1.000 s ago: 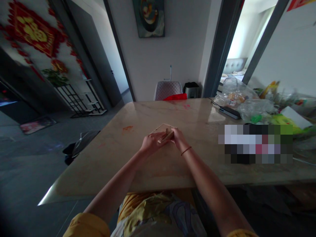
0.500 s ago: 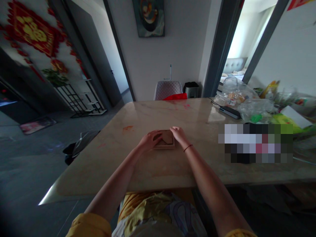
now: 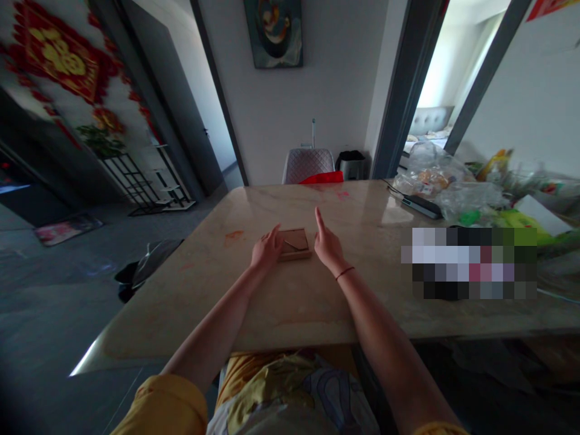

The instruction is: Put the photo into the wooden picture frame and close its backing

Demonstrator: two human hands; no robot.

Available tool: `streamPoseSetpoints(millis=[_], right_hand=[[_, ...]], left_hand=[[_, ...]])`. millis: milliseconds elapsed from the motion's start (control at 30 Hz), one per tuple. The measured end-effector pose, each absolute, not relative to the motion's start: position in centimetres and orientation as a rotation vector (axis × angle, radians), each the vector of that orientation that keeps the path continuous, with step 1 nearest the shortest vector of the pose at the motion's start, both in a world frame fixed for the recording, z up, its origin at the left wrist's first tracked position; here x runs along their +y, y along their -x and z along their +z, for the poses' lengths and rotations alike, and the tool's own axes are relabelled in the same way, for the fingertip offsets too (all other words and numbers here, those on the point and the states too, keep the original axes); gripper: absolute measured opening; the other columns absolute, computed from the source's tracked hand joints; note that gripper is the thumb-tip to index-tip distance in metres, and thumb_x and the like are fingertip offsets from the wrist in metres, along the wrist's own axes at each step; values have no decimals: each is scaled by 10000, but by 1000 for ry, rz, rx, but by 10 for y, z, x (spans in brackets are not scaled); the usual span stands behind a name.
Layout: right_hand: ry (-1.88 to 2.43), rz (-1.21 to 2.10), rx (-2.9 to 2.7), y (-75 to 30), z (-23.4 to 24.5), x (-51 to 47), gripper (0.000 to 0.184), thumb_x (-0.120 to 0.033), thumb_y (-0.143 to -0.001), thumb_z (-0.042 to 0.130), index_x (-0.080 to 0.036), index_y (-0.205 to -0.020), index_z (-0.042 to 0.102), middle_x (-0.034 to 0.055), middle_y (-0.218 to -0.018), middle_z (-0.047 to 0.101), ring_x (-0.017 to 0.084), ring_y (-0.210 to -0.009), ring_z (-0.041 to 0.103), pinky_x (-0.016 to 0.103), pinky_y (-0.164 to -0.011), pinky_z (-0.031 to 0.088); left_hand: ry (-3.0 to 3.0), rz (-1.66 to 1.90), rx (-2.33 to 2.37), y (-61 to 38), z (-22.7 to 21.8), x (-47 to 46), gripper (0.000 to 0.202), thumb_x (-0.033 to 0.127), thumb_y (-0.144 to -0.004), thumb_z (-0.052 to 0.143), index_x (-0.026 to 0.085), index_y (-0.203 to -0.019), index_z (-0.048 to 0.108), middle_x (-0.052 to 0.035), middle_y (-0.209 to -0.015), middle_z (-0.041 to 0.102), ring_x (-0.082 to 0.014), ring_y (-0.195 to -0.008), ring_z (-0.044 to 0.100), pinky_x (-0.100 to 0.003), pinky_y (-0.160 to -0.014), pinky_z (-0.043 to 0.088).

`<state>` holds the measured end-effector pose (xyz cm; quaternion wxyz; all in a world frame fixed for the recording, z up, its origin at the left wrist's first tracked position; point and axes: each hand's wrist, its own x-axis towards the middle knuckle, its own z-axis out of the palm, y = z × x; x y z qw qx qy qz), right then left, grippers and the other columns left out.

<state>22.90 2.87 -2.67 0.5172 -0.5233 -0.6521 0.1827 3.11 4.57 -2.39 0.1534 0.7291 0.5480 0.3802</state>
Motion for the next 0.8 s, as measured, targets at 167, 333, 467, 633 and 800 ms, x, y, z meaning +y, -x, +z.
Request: streamPoseSetpoints(millis=[167,333,467,633,800], right_hand=[[1169,552,-1736,-226,-30,24,752,-57,-693,504,-341,-1383,406,38,-1099,670,187,-780,576,369,-818,456],[1250,508,-1782,-229,-32,25,760,-23,-663,487,-345,-1351,457,38,-966,683,181,-759,591,363,-817,458],[1306,416,-1807,-228,-30,24,719,-54,-726,466,-340,-1384,412,42,-924,681,181,-715,609,361,-781,462],[1598,297,-1686,-215,-31,27,548,-271,-874,435,-160,-1408,377,125,-965,693,241,-880,640,368,-815,465],[1808,335,-1775,-212,-38,31,455,-360,-934,349,-46,-961,677,229,-1013,669,292,-1025,615,370,-893,431]], left_hand=[[-2341,1070,1635,-37,-13,37,635,274,-829,574,286,-1423,350,-88,-1062,645,-249,-1053,529,-367,-1004,312],[-2348,964,1703,-32,-4,31,688,91,-806,488,304,-1438,321,-72,-896,661,-226,-936,560,-351,-966,338],[-2229,909,1831,-23,-4,33,734,103,-798,483,305,-1463,246,-69,-829,670,-225,-857,601,-341,-891,394],[-2071,819,1987,-22,-4,31,624,426,-876,452,238,-1451,299,-117,-972,683,-272,-997,590,-380,-907,403],[-2312,445,1959,-30,-12,25,822,662,-830,367,115,-1440,311,-208,-1251,570,-343,-1156,508,-443,-980,357]])
